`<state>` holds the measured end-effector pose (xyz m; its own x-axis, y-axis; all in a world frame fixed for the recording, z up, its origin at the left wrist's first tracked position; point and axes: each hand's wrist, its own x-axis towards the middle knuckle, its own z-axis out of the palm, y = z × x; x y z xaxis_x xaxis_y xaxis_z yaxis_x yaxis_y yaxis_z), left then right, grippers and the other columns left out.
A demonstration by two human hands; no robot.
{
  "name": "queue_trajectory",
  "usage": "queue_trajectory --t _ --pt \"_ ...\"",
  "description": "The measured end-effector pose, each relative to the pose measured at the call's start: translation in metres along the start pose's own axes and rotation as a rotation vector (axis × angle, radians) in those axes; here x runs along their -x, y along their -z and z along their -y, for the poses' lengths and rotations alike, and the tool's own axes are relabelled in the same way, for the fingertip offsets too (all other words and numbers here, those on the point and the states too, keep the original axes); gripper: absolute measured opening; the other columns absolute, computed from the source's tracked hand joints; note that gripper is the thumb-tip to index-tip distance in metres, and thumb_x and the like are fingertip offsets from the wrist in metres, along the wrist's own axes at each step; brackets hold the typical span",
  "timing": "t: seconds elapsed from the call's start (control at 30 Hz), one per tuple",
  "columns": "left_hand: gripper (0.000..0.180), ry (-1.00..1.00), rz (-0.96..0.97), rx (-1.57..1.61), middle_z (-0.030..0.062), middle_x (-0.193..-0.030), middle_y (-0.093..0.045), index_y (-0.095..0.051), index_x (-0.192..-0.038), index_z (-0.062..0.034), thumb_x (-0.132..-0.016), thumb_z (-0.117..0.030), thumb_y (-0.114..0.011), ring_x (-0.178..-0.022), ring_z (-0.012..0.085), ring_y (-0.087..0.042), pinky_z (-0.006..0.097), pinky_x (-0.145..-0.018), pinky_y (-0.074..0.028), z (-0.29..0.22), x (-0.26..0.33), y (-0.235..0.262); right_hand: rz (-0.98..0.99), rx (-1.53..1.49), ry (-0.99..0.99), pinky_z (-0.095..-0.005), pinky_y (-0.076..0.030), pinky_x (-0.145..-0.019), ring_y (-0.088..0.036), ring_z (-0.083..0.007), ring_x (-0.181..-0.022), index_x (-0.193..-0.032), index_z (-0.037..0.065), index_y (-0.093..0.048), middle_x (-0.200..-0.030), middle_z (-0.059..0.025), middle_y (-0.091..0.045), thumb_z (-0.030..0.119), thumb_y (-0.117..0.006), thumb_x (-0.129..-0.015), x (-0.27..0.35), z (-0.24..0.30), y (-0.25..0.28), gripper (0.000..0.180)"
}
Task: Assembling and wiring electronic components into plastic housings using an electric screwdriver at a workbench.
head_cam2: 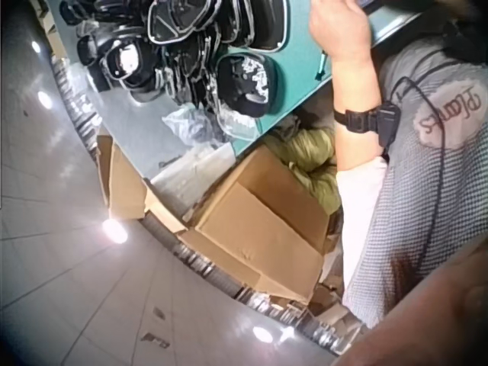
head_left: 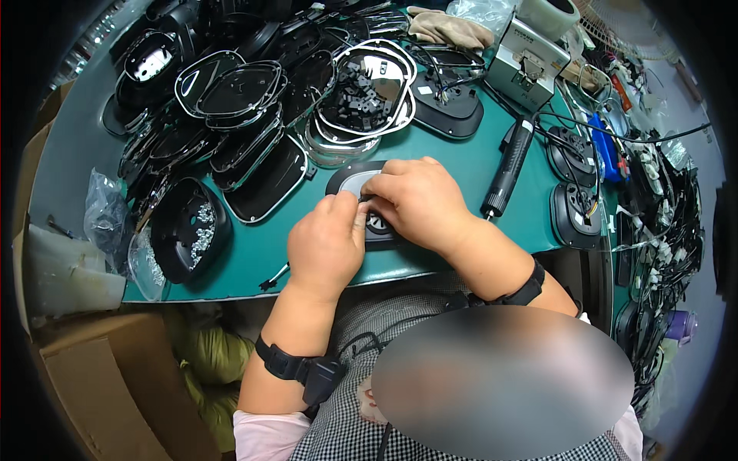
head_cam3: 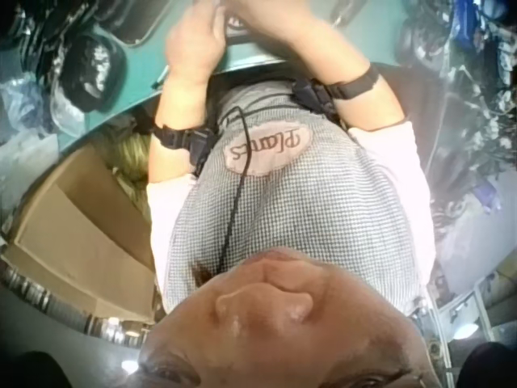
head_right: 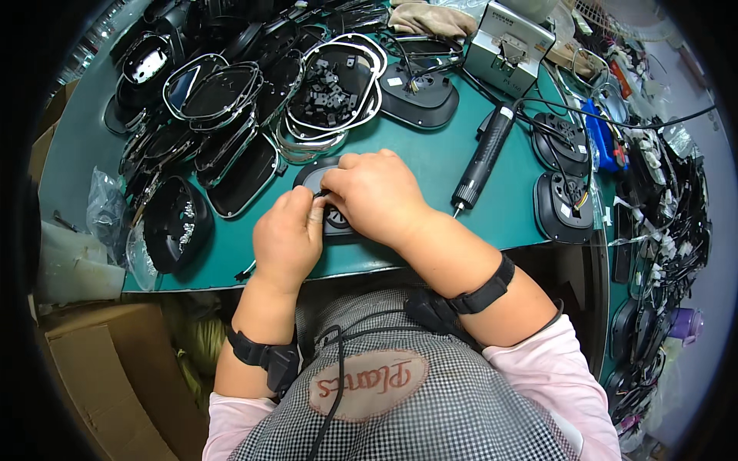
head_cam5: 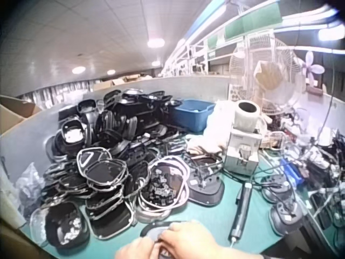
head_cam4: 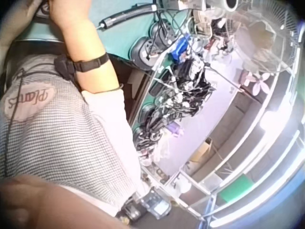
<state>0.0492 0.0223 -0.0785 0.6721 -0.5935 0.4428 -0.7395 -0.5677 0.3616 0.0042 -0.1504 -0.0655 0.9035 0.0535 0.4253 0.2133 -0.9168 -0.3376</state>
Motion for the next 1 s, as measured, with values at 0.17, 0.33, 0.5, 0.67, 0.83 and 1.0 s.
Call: queue_trajectory --t 0.17,0.33,0.5,0.67,0.83,1.0 --pt "0.019 0.029 0.039 -0.002 0.0128 -0.076 -0.060 -0.054 -0.087 -0.0088 -0.094 -0.023 -0.064 -0.063 0.0361 -0.061 0.047 -0.054 -0.050 0.000 -0.003 -0.002 0.016 -0.311 -0.170 -0.0424 -0.054 -0.076 -0.067 -0.0314 -0.085 -0.095 0.010 -0.073 -0.088 -0.0096 -0.069 0.022 -0.073 -0.081 -0.022 -0.027 0.024 0.019" --pt "0.017 0.090 0.080 0.070 0.0138 -0.079 -0.060 -0.053 -0.089 -0.0075 -0.094 -0.020 -0.063 -0.070 0.0393 -0.059 0.048 -0.059 -0.047 -0.001 -0.004 0.003 -0.123 -0.003 -0.187 -0.0370 -0.053 -0.073 -0.067 -0.0268 -0.082 -0.097 0.009 -0.073 -0.090 -0.0097 -0.068 0.018 -0.074 -0.083 -0.067 -0.062 0.035 0.017" --pt "0.018 0.096 0.084 0.081 0.0138 -0.078 -0.060 -0.053 -0.088 -0.0075 -0.094 -0.021 -0.064 -0.069 0.0393 -0.060 0.048 -0.058 -0.047 0.000 -0.004 0.003 -0.155 0.226 -0.182 -0.0425 -0.052 -0.082 -0.066 -0.0305 -0.092 -0.102 0.013 -0.073 -0.094 -0.0106 -0.067 0.022 -0.072 -0.084 -0.104 -0.086 0.022 0.020" --pt "0.020 0.044 0.053 0.071 0.0116 -0.074 -0.059 -0.053 -0.086 -0.0092 -0.092 -0.023 -0.066 -0.062 0.0350 -0.061 0.046 -0.053 -0.049 0.000 -0.005 0.004 -0.062 0.428 -0.072 -0.0415 -0.052 -0.080 -0.066 -0.0295 -0.092 -0.099 0.016 -0.074 -0.096 -0.0090 -0.066 0.017 -0.070 -0.082 -0.130 -0.110 0.013 0.018" --pt "0.021 0.049 0.050 0.086 0.0112 -0.074 -0.059 -0.053 -0.085 -0.0093 -0.092 -0.023 -0.067 -0.061 0.0344 -0.061 0.045 -0.053 -0.049 0.000 -0.005 0.003 0.035 0.559 0.021 -0.0429 -0.049 -0.083 -0.067 -0.0273 -0.091 -0.097 0.018 -0.074 -0.094 -0.0085 -0.065 0.016 -0.060 -0.085 -0.140 -0.108 0.017 0.018" --pt "0.018 0.096 0.065 0.124 0.0133 -0.075 -0.058 -0.054 -0.087 -0.0081 -0.092 -0.020 -0.067 -0.065 0.0377 -0.059 0.047 -0.056 -0.047 0.001 -0.003 0.005 -0.009 0.400 0.006 -0.0435 -0.052 -0.082 -0.068 -0.0306 -0.089 -0.096 0.012 -0.072 -0.094 -0.0116 -0.068 0.017 -0.066 -0.082 -0.127 -0.078 0.038 0.016"
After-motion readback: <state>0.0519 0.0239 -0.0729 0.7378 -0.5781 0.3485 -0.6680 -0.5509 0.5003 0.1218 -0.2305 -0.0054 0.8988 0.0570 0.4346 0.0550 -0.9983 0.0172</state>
